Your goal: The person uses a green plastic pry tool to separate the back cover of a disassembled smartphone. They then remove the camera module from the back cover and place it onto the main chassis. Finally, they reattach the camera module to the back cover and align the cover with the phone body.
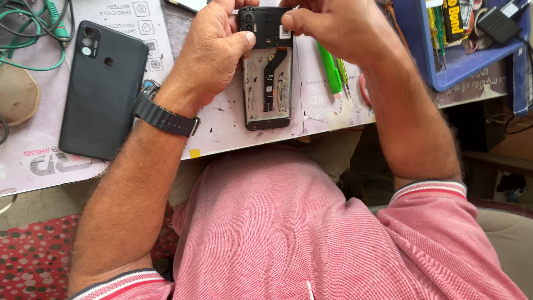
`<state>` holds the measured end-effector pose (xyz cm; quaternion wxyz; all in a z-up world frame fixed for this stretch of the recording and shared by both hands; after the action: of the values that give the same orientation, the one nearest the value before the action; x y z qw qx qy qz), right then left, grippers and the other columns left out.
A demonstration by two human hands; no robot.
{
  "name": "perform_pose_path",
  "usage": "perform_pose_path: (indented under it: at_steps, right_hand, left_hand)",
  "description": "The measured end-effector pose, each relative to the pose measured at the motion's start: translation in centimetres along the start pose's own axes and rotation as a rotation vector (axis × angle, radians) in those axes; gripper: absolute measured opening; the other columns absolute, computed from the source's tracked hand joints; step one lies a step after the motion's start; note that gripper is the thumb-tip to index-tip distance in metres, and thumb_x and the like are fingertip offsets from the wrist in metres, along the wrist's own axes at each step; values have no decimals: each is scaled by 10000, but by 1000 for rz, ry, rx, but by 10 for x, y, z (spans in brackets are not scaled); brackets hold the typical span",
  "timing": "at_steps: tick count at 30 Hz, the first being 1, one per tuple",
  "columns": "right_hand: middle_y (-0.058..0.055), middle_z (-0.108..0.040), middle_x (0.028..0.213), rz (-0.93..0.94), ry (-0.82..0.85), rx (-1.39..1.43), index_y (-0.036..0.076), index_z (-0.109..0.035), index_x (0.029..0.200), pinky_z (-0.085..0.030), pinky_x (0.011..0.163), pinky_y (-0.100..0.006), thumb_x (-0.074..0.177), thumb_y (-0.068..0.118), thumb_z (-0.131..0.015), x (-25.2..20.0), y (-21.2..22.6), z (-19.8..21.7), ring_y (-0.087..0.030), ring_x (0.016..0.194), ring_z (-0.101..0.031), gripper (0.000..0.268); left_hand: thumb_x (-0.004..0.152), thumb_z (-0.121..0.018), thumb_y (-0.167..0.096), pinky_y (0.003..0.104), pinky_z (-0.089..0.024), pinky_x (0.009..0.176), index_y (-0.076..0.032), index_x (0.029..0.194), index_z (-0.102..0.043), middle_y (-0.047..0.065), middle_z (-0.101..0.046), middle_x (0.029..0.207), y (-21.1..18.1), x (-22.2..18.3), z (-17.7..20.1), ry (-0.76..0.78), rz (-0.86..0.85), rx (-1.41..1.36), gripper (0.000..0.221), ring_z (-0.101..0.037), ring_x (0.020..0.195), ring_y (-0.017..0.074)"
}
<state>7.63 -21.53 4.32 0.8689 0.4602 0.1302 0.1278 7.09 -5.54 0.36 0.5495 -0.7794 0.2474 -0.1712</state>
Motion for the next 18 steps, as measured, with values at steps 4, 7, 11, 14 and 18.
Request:
perform_pose_path:
  at_steps: [4,7,11,14,18]
  right_hand:
    - [-33,-705,840,-139,18,86,25,-742,1034,-552,697,-277,970,177,-763,2,-34,1,-118,752,-663,166]
    - [-26,-709,850,-179,33,228,23,-732,978,-572,766,-276,994,195,-775,0,-59,-1,-119,787,-682,178]
    - [-9,-707,867,-256,45,143,63,-740,985,-549,752,-269,982,263,-772,1,-90,-8,-111,776,-663,203]
    - [-20,-708,915,-137,54,54,46,-735,1018,-562,732,-277,1015,257,-732,4,-72,-9,-114,817,-678,211]
    - [-120,-650,665,-178,-47,-595,2,-722,956,-479,476,-386,949,187,-670,5,-29,-10,-219,545,-602,192]
  left_hand:
    - [900,-519,3,246,-544,718,-60,1230,-567,-9,-673,927,-17,-3,-6,-33,28,153,340,-641,785,62]
    - [967,-710,-147,419,-521,787,-7,1095,-615,120,-677,834,-64,-24,-2,-244,-206,943,212,-689,805,269]
    - [1011,-813,-364,542,-467,783,-8,1136,-624,227,-616,1059,-111,-96,10,-447,-196,1594,422,-586,1014,413]
    - [922,-780,-300,511,-457,902,5,1199,-584,185,-574,1166,-136,-143,30,-530,-238,1719,456,-545,1159,396]
    - [892,-865,-286,510,-451,952,5,1226,-597,175,-551,1246,-130,-169,57,-513,-107,1670,517,-521,1148,385]
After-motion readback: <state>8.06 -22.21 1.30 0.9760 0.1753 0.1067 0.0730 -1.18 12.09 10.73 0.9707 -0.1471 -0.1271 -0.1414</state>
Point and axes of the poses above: each hand's wrist, its own x-axis towards the middle knuckle, its own z-axis out of the back of the hand, y = z × x, the point moved 9 cm from there along x, towards the middle knuckle
